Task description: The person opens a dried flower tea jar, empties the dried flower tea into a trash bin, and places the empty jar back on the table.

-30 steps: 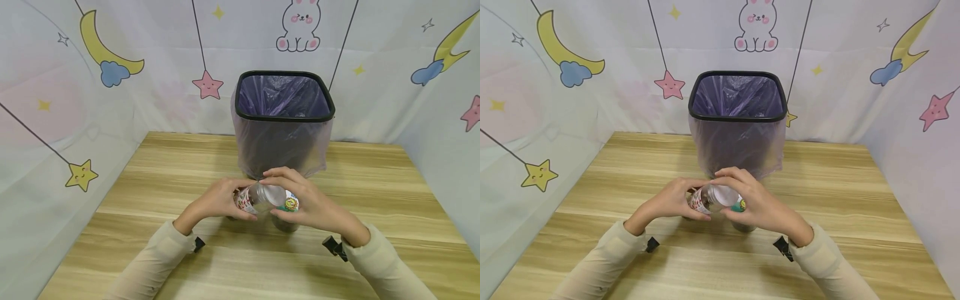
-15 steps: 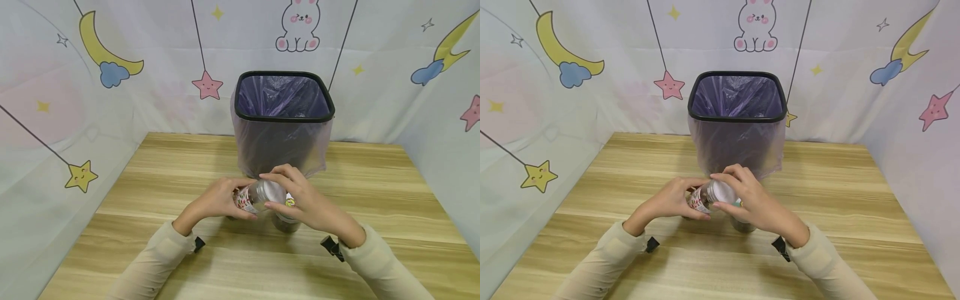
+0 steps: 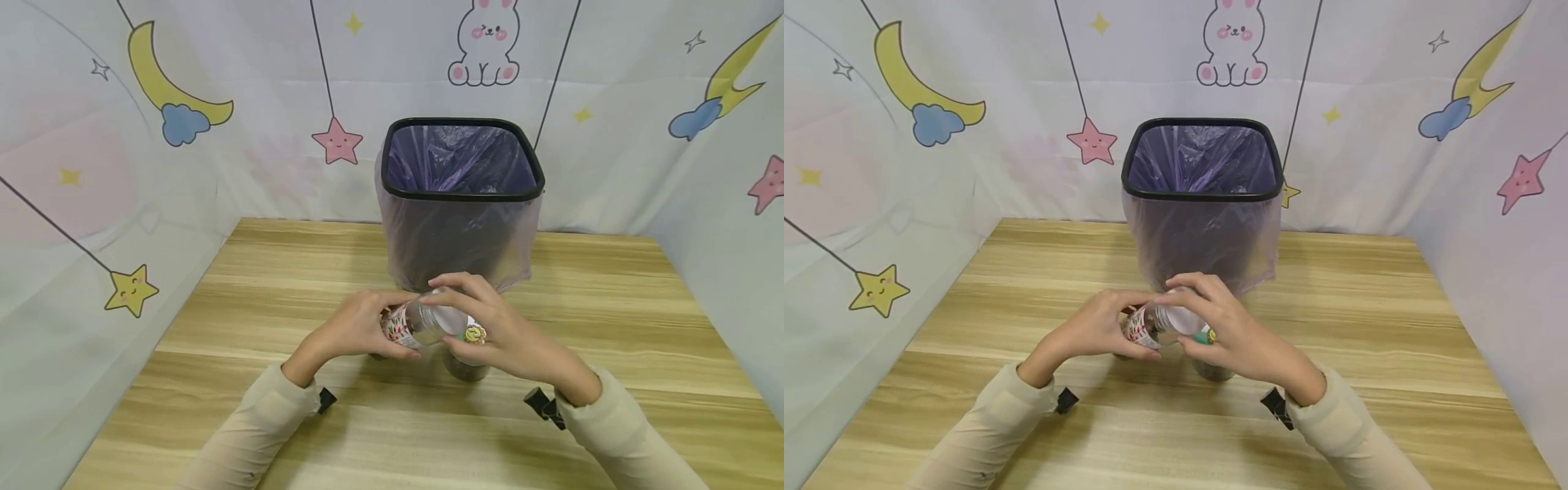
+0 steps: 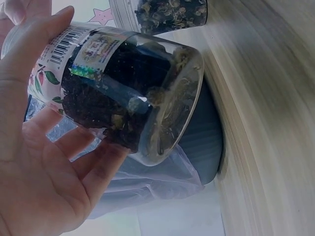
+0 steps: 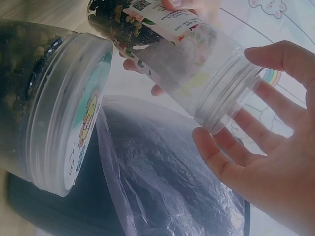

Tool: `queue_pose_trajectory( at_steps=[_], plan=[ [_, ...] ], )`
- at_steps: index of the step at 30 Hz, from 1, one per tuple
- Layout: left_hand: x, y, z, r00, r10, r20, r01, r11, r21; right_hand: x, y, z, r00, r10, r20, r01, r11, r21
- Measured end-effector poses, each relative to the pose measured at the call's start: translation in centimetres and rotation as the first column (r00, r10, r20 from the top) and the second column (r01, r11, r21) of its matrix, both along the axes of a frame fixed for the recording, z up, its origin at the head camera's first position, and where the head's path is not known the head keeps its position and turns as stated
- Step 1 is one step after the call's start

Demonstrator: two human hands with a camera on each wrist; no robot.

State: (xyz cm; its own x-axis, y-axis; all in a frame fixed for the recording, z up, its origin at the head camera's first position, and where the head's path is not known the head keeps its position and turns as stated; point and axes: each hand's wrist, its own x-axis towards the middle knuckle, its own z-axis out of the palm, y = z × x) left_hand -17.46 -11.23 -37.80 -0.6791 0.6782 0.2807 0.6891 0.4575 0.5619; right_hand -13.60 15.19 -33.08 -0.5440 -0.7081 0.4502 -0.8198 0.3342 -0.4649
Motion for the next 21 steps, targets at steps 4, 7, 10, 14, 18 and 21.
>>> queue_pose_trajectory(
  at_steps=[4, 7, 10, 14, 18, 21],
  plan=[
    [0.02, -0.03, 0.05, 1.0, 0.006, -0.001, -0.006, 1.0, -0.001, 0.01, -0.03, 0.16, 1.0, 0.023, 0.003, -0.022, 1.0, -0.016],
    [0.03, 0.01, 0.12, 1.0, 0.003, -0.003, -0.003, 1.0, 0.001, 0.06, -0.14, 0.2, 1.0, 0.0, -0.013, 0.0, 1.0, -0.028],
    [0.05, 0.05, 0.17, 1.0, -0.001, -0.008, 0.001, 1.0, 0.01, 0.04, -0.25, 0.09, 0.998, -0.046, -0.05, 0.045, 0.999, -0.027],
    [0.11, 0.09, 0.24, 1.0, -0.009, -0.011, 0.009, 1.0, 0.02, -0.08, -0.3, -0.11, 0.993, -0.087, -0.081, 0.086, 0.996, -0.02],
    [0.16, 0.11, 0.26, 1.0, -0.003, -0.02, 0.003, 1.0, 0.009, -0.15, -0.21, -0.22, 0.993, -0.097, -0.07, 0.095, 0.995, -0.022],
    [0.21, 0.16, 0.24, 1.0, 0.006, -0.028, -0.006, 1.0, -0.002, -0.16, -0.13, -0.19, 0.994, -0.091, -0.067, 0.09, 0.996, -0.025]
  ],
)
